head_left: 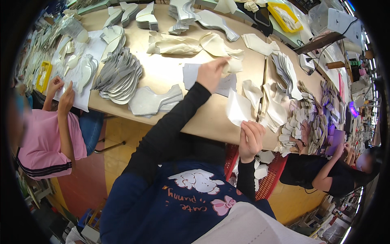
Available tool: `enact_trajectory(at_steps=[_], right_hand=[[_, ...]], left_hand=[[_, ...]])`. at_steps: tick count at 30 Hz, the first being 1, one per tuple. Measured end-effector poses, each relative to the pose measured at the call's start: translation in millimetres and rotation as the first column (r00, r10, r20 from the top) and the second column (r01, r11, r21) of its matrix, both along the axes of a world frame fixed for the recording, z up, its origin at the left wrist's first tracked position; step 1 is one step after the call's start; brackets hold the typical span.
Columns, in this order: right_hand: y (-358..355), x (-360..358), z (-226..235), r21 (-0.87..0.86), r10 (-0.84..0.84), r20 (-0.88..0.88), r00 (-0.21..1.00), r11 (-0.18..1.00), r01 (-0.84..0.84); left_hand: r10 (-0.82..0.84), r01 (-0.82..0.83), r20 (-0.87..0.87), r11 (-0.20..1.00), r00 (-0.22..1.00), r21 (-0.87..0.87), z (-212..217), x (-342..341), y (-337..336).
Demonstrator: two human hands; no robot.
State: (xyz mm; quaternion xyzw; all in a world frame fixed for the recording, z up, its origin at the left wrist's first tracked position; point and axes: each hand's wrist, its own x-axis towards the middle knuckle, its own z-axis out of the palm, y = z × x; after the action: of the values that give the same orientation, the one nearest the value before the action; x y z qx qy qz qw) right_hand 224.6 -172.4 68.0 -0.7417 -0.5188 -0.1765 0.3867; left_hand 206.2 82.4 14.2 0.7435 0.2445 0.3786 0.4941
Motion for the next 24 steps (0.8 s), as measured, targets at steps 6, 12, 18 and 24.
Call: enact_trajectory(at_steps=[6, 12, 18, 24], right_hand=[[-38, 12, -3, -0.486, 0.156, -0.103, 0.982, 0.854, -0.187], [-40, 3, -9, -0.399, -0.075, -0.41, 0.909, 0.911, -0.104], [-8, 17, -20, -0.394, -0.083, -0.299, 0.95, 0.918, -0.044], [0, 17, -22, -0.473, -0.107, -0.462, 0.88, 0.87, -0.143]], left_hand=[[0.066, -0.135, -0.392, 0.979, 0.918, -0.151, -7, 24, 77], [-0.063, 0.13, -0.297, 0.969, 0.953, 0.212, -6, -65, 31], [-0.228, 0.465, -0.555, 0.819, 0.8, 0.335, 0, -99, 15], [-0.239, 0.453, -0.552, 0.843, 0.798, 0.289, 2, -96, 21]])
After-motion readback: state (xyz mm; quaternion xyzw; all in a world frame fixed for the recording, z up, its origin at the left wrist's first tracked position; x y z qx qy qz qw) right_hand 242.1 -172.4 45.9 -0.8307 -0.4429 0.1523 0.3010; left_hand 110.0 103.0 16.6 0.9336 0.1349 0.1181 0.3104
